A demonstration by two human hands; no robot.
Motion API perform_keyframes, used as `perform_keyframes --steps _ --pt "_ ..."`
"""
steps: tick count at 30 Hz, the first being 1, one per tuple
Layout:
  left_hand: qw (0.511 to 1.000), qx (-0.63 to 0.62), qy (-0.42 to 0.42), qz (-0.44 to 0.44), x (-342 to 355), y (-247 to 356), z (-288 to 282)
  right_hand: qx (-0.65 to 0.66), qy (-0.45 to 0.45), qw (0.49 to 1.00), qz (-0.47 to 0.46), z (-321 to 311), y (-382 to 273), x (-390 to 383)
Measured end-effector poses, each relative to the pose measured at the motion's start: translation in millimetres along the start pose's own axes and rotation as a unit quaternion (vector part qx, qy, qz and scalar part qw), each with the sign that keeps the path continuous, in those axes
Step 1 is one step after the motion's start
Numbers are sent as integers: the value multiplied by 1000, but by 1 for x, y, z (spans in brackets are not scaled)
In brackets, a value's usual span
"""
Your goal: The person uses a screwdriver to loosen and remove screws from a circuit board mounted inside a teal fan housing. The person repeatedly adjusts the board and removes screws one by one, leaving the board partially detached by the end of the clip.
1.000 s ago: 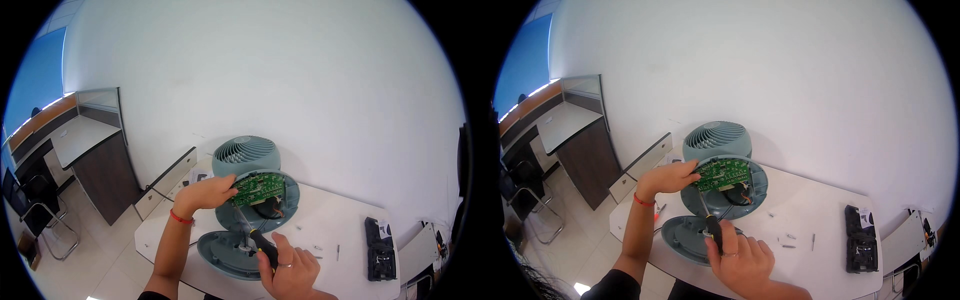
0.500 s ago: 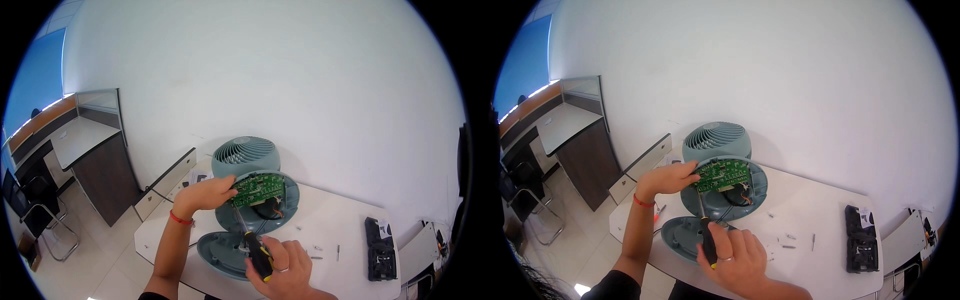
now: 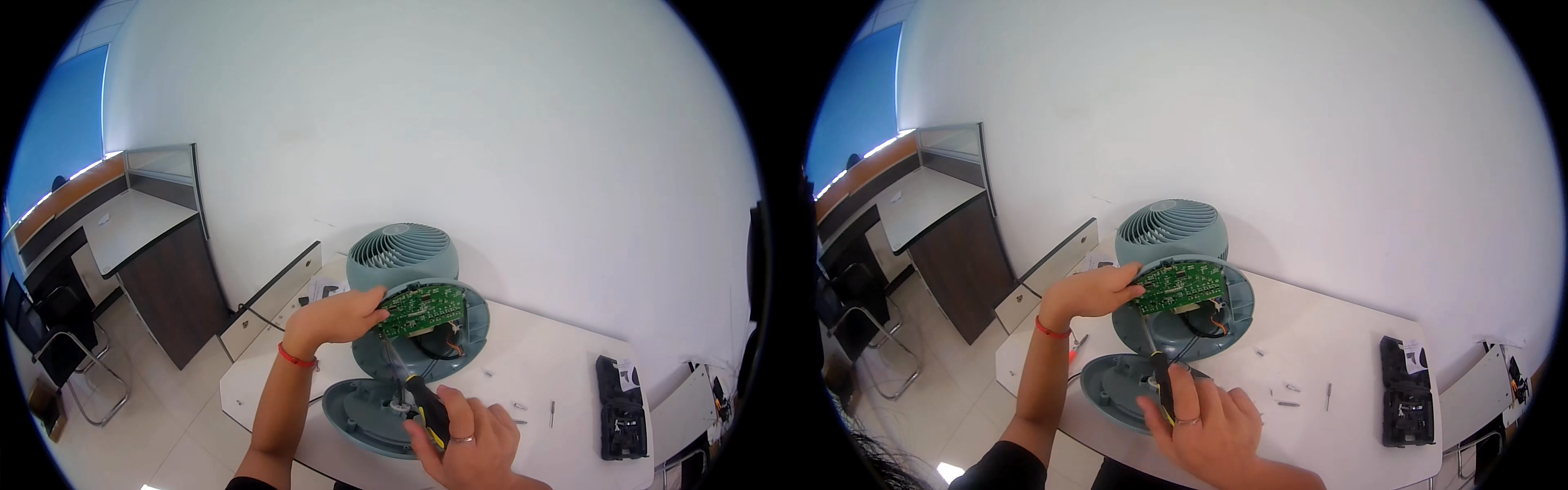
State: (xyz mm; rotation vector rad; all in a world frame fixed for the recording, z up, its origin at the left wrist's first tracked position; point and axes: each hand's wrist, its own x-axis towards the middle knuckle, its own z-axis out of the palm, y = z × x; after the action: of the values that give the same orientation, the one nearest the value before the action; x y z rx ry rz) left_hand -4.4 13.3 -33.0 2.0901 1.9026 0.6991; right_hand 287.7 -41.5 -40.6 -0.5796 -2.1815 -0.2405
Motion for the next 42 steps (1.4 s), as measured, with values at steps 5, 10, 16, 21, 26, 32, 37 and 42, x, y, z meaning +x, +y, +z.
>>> perform_keyframes --steps 5,10,16,21,26,32,37,42 --pt "1000 -6 -3 -5 -2 -1 -1 4 35 999 -26 9 2 -6" --pt "1000 1 4 -6 -2 -2 1 15 70 996 -47 3 2 6" --pt "1000 -7 -4 -5 1 2 0 20 62 997 -36 11 2 -5" --pt "1000 -5 -7 -13 -2 0 -1 49 75 993 -70 6 5 10" --pt "1000 -6 -4 -7 -1 -1 0 30 45 999 3 13 -1 -5" --pt "1000 -1 -4 -7 0 -4 1 46 50 996 -57 8 2 4" --pt "1000 -14 -4 -12 -1 2 -3 84 12 995 -57 7 15 3" --pt "998 -61 28 17 -4 -4 -7 119 -24 992 -25 10 23 -2"
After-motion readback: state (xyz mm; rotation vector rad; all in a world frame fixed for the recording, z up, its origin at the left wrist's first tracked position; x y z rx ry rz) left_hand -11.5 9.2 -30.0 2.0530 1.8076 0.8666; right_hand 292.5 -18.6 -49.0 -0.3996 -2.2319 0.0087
